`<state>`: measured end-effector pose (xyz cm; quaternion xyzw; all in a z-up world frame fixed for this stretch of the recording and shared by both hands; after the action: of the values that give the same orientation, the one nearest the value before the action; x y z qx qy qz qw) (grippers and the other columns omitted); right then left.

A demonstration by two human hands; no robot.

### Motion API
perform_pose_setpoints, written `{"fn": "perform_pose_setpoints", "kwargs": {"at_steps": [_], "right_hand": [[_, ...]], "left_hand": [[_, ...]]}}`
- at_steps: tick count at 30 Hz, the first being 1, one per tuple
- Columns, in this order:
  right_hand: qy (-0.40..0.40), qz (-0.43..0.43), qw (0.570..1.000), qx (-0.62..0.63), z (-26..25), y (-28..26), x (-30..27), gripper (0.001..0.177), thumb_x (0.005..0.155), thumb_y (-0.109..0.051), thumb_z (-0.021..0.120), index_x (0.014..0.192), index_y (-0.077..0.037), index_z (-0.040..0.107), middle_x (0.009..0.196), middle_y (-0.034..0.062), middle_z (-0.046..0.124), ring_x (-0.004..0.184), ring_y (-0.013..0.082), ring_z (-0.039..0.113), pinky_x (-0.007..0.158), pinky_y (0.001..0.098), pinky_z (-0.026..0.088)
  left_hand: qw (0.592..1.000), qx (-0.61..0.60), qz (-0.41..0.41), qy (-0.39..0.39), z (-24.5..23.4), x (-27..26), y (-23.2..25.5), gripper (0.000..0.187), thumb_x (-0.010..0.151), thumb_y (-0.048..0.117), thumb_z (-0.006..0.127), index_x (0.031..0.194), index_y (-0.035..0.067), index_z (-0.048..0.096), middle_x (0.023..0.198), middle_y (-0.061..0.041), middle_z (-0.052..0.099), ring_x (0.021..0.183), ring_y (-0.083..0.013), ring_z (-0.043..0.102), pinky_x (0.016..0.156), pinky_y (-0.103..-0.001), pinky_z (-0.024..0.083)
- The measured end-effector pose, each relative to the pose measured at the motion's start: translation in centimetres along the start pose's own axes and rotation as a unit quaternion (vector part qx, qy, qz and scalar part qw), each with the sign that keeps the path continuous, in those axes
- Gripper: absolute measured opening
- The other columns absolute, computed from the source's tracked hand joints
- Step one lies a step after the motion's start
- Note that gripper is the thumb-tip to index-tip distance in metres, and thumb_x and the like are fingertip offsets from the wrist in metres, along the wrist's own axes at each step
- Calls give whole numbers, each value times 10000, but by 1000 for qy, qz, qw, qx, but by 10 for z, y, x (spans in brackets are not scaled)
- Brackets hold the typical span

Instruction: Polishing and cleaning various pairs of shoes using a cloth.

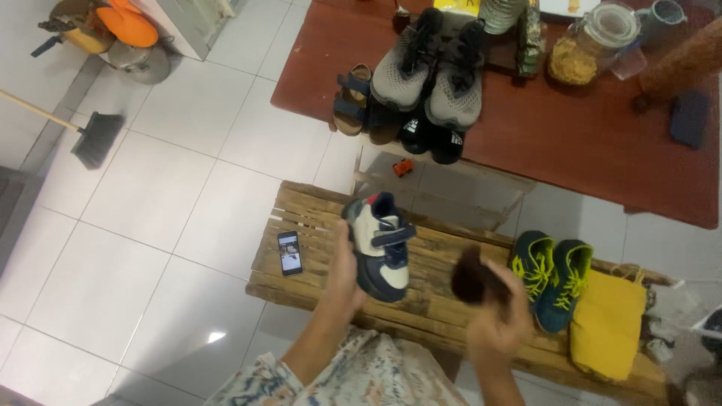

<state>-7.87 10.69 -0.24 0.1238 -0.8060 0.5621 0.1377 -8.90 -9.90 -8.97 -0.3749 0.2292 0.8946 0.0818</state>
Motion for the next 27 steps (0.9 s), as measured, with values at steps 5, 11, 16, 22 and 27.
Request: {"fn": "perform_pose_setpoints", "kwargs": {"at_steps": [5, 11, 16, 22, 27], "right_hand": [[-38, -70, 993, -82, 70, -33, -16, 608, 889, 170, 382, 1421, -60, 565, 1501, 191, 532, 1466, 375, 464, 1285, 514, 313], [-185, -111, 975, -50, 75, -41, -34, 355, 855, 26, 575, 1174, -63, 701, 1130, 118, 719, 1210, 363, 600, 1063, 595, 413], [20, -5, 999, -36, 41, -45, 22, 558, 829, 214, 431, 1309, -5, 613, 1371, 185, 638, 1325, 329, 600, 1223, 429, 463], [-70, -28, 994, -84, 61, -30, -39, 466, 829, 81, 502, 1228, -50, 704, 1347, 181, 674, 1335, 416, 595, 1187, 573, 440], [-5, 78, 997, 5, 23, -3, -2, 477, 821, 100, 416, 1191, -43, 680, 1216, 133, 713, 1181, 277, 661, 1095, 410, 512]], "left_hand": [[993, -21, 86, -83, 20, -5, -10, 660, 969, 513, 432, 1475, 97, 511, 1325, -178, 666, 1156, -265, 642, 996, -380, 537], [997, 34, 66, 5, -14, 24, 8, 581, 924, 460, 563, 1327, 43, 603, 1197, -218, 714, 1040, -338, 695, 921, -468, 588], [960, -67, 10, -272, 26, 14, -19, 585, 958, 468, 652, 1339, 27, 591, 1123, -159, 720, 974, -274, 694, 901, -396, 575], [997, 8, 6, -72, 0, 31, -11, 616, 935, 552, 559, 1277, 45, 629, 1019, -189, 691, 882, -307, 671, 808, -417, 589], [975, -44, -123, -180, -4, 49, -42, 640, 926, 657, 570, 1146, 72, 706, 1057, -152, 745, 921, -269, 718, 884, -423, 607]]}}
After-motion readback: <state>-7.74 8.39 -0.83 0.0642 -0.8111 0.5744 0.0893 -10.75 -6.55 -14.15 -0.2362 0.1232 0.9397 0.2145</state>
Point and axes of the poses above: each hand's wrist, its own x-axis towards the middle knuckle, its own z-axis out of the palm, y = z × x, the point moved 8 cm from there along x, towards the middle knuckle
